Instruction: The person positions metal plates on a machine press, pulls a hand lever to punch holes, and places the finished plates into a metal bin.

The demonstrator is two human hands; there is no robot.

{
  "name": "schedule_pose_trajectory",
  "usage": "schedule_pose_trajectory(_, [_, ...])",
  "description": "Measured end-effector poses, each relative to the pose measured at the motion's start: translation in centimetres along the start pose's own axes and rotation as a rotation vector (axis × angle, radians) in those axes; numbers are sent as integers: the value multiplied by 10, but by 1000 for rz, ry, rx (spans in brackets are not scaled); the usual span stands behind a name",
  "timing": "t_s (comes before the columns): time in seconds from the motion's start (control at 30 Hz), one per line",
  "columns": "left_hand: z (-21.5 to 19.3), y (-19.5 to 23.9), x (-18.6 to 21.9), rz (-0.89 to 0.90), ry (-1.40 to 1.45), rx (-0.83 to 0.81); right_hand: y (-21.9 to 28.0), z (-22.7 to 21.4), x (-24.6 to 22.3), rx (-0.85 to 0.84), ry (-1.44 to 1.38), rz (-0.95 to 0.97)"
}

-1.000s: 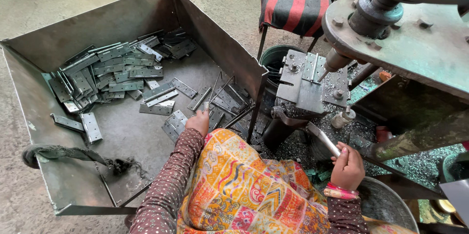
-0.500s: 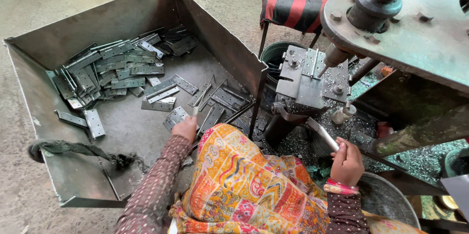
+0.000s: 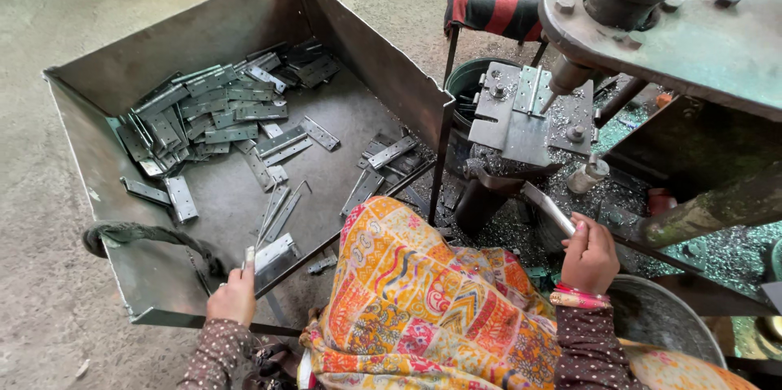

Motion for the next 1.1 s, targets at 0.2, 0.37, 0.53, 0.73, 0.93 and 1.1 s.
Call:
schedule_pose_trajectory(0.2, [-14,-46,78,124,221,174,1,3,2,-5,-51,94])
schedule_pose_trajectory(0.37, [-5,-121,181,165,153,165,1,1,-1,-10,-34,50])
schedule_pose_trajectory(0.53, [-2,-150,210,154,123,219,1,1,0,11,-24,19])
schedule_pose_trajectory(0.73, [8,-137,190,148,109,189,4,2,5,15,-47,81])
schedule_pose_trajectory(0.93, [5,-129,192,135,126,179,2,1,1,15,-64,65])
schedule_pose_trajectory(1.1, [9,-128,186,143,89,227,3,0,0,2,-61,74])
Point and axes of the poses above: each hand's wrist, its own y-axis away from the middle knuckle, its own z-axis out of the palm, x = y × z, the point moved 9 cm from there along -y, towards the middle knuckle, and after that the axes turned 8 degrees about -z, right-handed, at the moved point
